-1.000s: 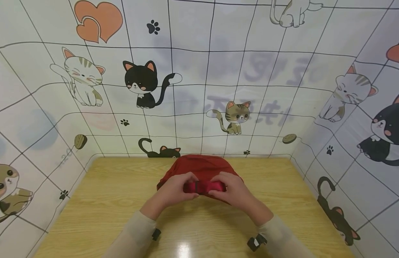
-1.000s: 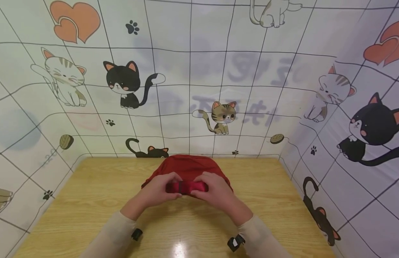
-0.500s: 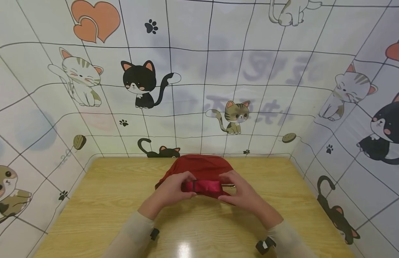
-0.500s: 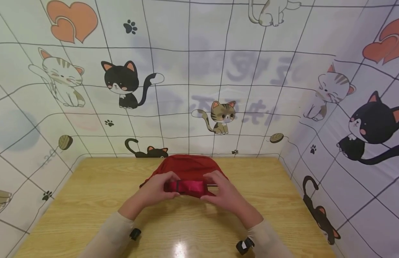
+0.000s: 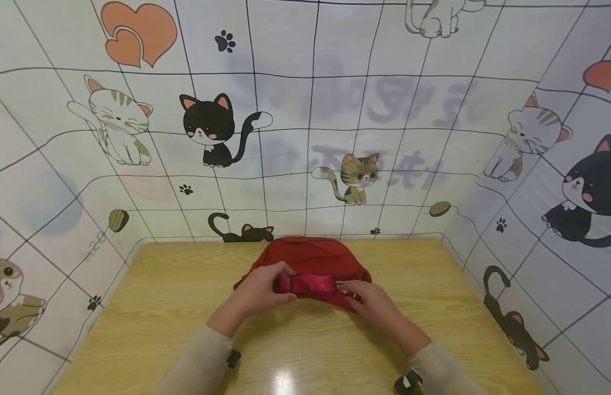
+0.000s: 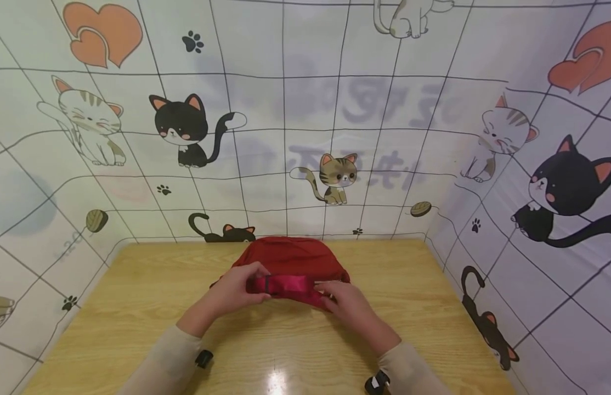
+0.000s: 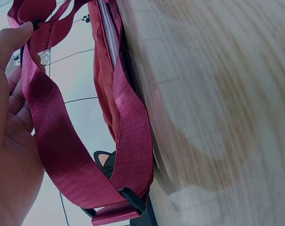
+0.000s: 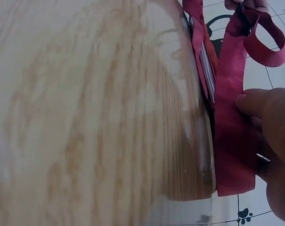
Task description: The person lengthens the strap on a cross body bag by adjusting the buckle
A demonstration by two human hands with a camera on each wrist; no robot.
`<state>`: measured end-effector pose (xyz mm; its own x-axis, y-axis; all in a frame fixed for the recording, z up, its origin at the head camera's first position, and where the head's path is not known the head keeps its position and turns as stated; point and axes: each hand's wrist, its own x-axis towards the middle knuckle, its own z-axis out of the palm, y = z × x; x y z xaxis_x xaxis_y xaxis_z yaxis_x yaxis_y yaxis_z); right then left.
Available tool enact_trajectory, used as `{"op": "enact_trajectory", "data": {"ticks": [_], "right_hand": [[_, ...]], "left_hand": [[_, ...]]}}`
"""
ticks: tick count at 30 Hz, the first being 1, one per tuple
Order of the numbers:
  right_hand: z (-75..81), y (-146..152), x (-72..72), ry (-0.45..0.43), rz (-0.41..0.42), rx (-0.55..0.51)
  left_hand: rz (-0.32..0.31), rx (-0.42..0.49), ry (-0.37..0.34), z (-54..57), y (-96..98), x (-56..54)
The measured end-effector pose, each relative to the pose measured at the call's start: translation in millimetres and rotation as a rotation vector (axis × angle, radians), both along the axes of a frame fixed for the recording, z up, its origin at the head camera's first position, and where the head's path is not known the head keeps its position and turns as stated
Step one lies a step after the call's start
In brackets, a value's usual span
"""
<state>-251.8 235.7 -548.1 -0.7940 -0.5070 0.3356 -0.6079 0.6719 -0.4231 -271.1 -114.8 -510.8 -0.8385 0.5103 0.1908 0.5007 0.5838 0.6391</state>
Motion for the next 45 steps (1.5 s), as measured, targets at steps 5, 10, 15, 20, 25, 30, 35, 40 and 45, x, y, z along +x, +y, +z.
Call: {"op": "enact_trajectory", "data": {"ticks": [5,10,15,20,25,30,35,40,45], "right_hand": [[-0.1,4.1,-0.4,0.08,-0.011,0.044],[0.2,11.1,-1.6,0.201,-0.06,0.183],[3.4,10.7,-1.0,0.205,-0.159,0.324],[7.4,-1.3,1.2,0.038,-0.207,0.275],[6.3,-20.7,1.0,-0.093,-0.153,0.106],[2.2,-36.8,0.7,-0.138,-0.144,0.033],[-0.2,-39.9,-0.5,-0.122,-0.127,-0.01],[-2.3,-31.1,-3.4,-0.075,-0.054,-0.079],[3.7,-19.6,-4.3,-0.034,-0.097,-0.055]], "left_hand": [[-0.006,-0.007,0.005,-2.2,-2.9,-1.3],[-0.015,-0.013,0.016,-4.2,-4.8,-2.2],[-0.021,-0.007,0.033,-4.0,-5.8,-2.0],[-0.023,-0.02,0.052,-4.9,-5.0,-2.0],[-0.015,-0.023,0.047,-3.6,-4.8,-0.2],[-0.018,-0.016,0.033,-3.7,-3.5,0.3],[-0.008,-0.014,0.027,-4.8,-2.8,0.1],[-0.007,-0.008,0.044,-4.8,-4.4,-0.7],[-0.007,0.005,0.038,-5.4,-8.2,-2.6]]}}
